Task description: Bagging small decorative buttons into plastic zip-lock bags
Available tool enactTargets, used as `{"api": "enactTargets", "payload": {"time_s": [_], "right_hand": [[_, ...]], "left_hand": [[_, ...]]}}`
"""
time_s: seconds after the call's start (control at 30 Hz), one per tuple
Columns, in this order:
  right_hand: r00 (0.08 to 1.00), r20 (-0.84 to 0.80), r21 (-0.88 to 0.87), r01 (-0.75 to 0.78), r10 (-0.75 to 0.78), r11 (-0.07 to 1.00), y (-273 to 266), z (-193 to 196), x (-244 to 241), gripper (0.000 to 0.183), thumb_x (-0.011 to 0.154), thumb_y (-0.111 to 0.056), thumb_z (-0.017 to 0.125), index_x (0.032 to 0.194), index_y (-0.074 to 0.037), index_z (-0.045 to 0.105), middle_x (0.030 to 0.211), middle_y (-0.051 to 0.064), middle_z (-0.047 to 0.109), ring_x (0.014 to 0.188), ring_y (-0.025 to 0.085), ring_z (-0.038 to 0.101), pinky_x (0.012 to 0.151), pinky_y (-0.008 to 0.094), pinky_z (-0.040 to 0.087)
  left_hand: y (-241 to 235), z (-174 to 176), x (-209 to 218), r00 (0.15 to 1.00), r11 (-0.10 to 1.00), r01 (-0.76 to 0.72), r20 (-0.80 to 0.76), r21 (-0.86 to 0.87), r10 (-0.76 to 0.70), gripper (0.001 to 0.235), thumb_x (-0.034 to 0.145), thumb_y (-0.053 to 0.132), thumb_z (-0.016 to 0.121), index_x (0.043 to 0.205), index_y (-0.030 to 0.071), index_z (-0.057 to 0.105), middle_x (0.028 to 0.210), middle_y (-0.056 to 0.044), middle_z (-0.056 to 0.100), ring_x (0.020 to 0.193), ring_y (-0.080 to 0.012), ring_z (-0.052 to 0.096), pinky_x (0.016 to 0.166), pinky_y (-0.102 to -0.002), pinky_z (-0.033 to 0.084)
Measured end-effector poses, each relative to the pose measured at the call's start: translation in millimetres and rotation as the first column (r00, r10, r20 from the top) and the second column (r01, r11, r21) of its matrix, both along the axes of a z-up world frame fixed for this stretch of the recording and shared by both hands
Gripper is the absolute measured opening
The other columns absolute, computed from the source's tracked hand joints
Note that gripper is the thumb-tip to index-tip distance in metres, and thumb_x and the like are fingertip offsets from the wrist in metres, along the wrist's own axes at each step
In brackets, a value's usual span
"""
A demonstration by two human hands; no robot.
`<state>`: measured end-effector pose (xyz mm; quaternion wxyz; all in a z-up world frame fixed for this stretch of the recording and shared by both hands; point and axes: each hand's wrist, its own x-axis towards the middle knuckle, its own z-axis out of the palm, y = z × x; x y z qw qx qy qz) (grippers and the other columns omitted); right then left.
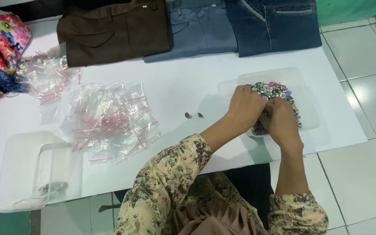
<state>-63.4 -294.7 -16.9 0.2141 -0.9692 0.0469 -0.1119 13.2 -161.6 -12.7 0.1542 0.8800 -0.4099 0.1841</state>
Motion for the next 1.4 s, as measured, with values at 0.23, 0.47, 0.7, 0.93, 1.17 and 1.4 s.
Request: {"api": "enactTargets", "payload": {"time_s": [0.23,0.47,0.7,0.93,1.17,1.4], "right_hand": [[0.995,-0.099,0.085,0.041,-0.033,0.996,9.1,15.8,-1.7,0.022,0.101,-0.015,0.061,0.092,0.000,0.074,0.093,0.023,0.064,0.096,0.045,0.062,0.080,0.051,0.049],[0.995,0.021,0.204,0.086,-0.093,0.975,23.1,33.0,-8.5,0.013,0.099,-0.019,0.074,0.100,-0.006,0.079,0.093,0.016,0.066,0.093,0.039,0.065,0.080,0.048,0.051],[0.974,0.193,0.365,0.041,-0.118,0.930,43.5,34.4,-11.7,0.007,0.098,-0.017,0.083,0.103,-0.013,0.082,0.090,0.010,0.069,0.087,0.027,0.069,0.075,0.036,0.053],[0.969,0.237,0.476,-0.052,-0.071,0.878,65.7,39.6,-5.8,0.011,0.095,-0.017,0.086,0.102,-0.010,0.081,0.087,0.010,0.072,0.078,0.017,0.065,0.072,0.032,0.051],[0.930,0.302,0.192,0.157,-0.211,0.969,28.1,55.2,-10.7,0.015,0.103,-0.002,0.075,0.117,-0.003,0.079,0.110,0.015,0.066,0.085,0.021,0.062,0.081,0.034,0.054],[0.993,0.094,0.033,0.075,-0.078,0.997,17.3,40.6,25.5,0.017,0.098,-0.019,0.070,0.108,-0.009,0.080,0.105,0.011,0.075,0.105,0.028,0.064,0.092,0.043,0.046]], "left_hand": [[8.8,13.2,-1.7,0.999,0.998,0.043,-0.025,0.042,-0.042,0.004,0.073,0.003,0.072,0.072,0.006,0.076,0.070,-0.017,0.069,0.076,-0.0368,0.065,0.071,-0.047,0.041],[28.8,8.8,6.3,0.995,0.983,0.089,-0.020,-0.159,-0.094,0.014,0.074,-0.006,0.074,0.087,0.002,0.073,0.078,-0.017,0.068,0.081,-0.0343,0.068,0.073,-0.042,0.052],[98.9,44.0,2.3,0.892,0.943,0.054,-0.409,-0.329,-0.194,0.014,0.090,0.005,0.068,0.104,0.006,0.073,0.085,-0.012,0.074,0.083,-0.0276,0.073,0.075,-0.034,0.059],[167.0,51.7,-20.0,0.682,0.901,-0.130,-0.697,-0.414,-0.222,0.017,0.095,0.007,0.066,0.110,0.002,0.073,0.092,-0.016,0.077,0.087,-0.0302,0.074,0.076,-0.036,0.060],[163.7,48.5,-22.8,0.613,0.884,-0.131,-0.738,-0.449,-0.284,0.016,0.094,0.015,0.065,0.105,0.014,0.077,0.096,0.000,0.079,0.079,-0.0159,0.069,0.078,-0.033,0.053],[122.5,49.3,-17.6,0.640,0.834,-0.095,-0.675,-0.544,-0.367,0.013,0.091,0.011,0.066,0.099,0.010,0.076,0.101,-0.002,0.079,0.081,-0.0172,0.071,0.075,-0.033,0.055]]}}
